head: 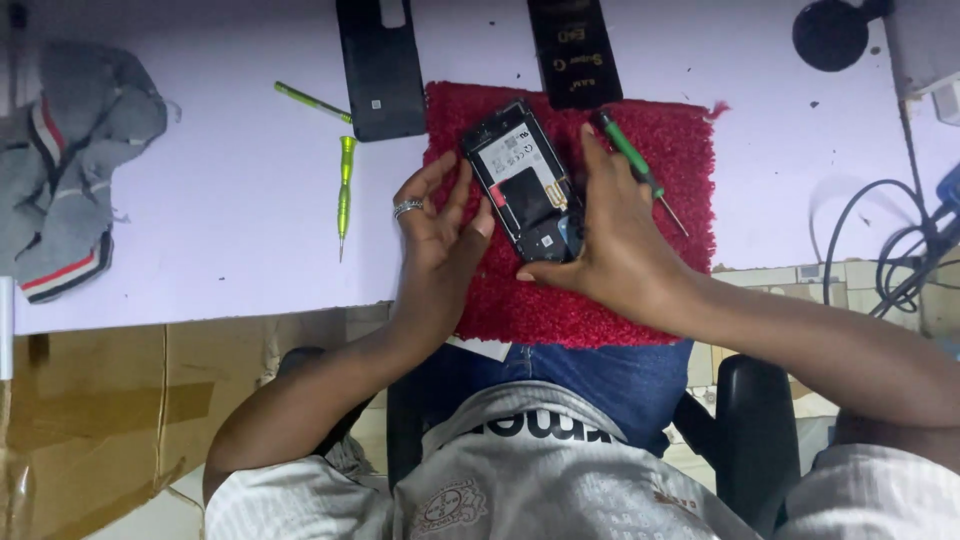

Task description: Disassembling a mobile phone by removing screws and prying off the internal protective frame to access the motherboard and battery.

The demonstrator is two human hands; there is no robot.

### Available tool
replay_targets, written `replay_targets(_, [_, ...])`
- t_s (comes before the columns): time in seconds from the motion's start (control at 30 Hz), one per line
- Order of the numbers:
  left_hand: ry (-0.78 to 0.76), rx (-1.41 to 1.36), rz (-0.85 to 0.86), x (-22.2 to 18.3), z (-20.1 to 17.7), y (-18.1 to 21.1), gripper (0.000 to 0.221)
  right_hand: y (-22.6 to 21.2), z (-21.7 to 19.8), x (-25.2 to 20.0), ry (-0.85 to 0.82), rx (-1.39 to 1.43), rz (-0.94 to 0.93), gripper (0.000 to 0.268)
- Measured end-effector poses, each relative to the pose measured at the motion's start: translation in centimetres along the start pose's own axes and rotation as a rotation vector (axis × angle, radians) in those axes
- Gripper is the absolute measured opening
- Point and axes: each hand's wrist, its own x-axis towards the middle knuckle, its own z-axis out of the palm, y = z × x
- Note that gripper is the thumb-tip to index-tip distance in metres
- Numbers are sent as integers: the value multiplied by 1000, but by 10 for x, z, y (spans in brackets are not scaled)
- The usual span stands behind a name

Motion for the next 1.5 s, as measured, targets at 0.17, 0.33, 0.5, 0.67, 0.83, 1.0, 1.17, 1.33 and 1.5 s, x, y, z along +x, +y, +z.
replay_targets(0.17, [9,-69,-19,2,-2,6,52,-1,-6,-2,-55,392,79,113])
replay_targets(0.33, [-22,-56,34,0,8,0,70,19,10,-8,202,745,-115,78])
replay_targets(0.5, [-122,-153,-122,2,34,10,82,41,22,-10,270,774,-304,78])
replay_targets(0.67, [-47,-155,-163,7,29,11,53,46,17,-10,179,771,-354,70])
replay_targets(0.83, [26,-154,-157,2,21,11,46,39,-23,-25,364,364,-288,24])
replay_targets(1.0, [54,-148,-166,6,23,4,47,53,-5,-26,380,277,-279,18])
replay_targets(1.17, [67,-123,-177,-1,11,-21,52,36,-11,-25,431,271,-316,12])
replay_targets(1.33, [47,-41,-188,-14,1,-39,55,43,-4,-24,436,181,-389,8])
replay_targets(1.5, [22,-65,-168,-7,12,-22,57,46,-4,-27,396,76,-400,6])
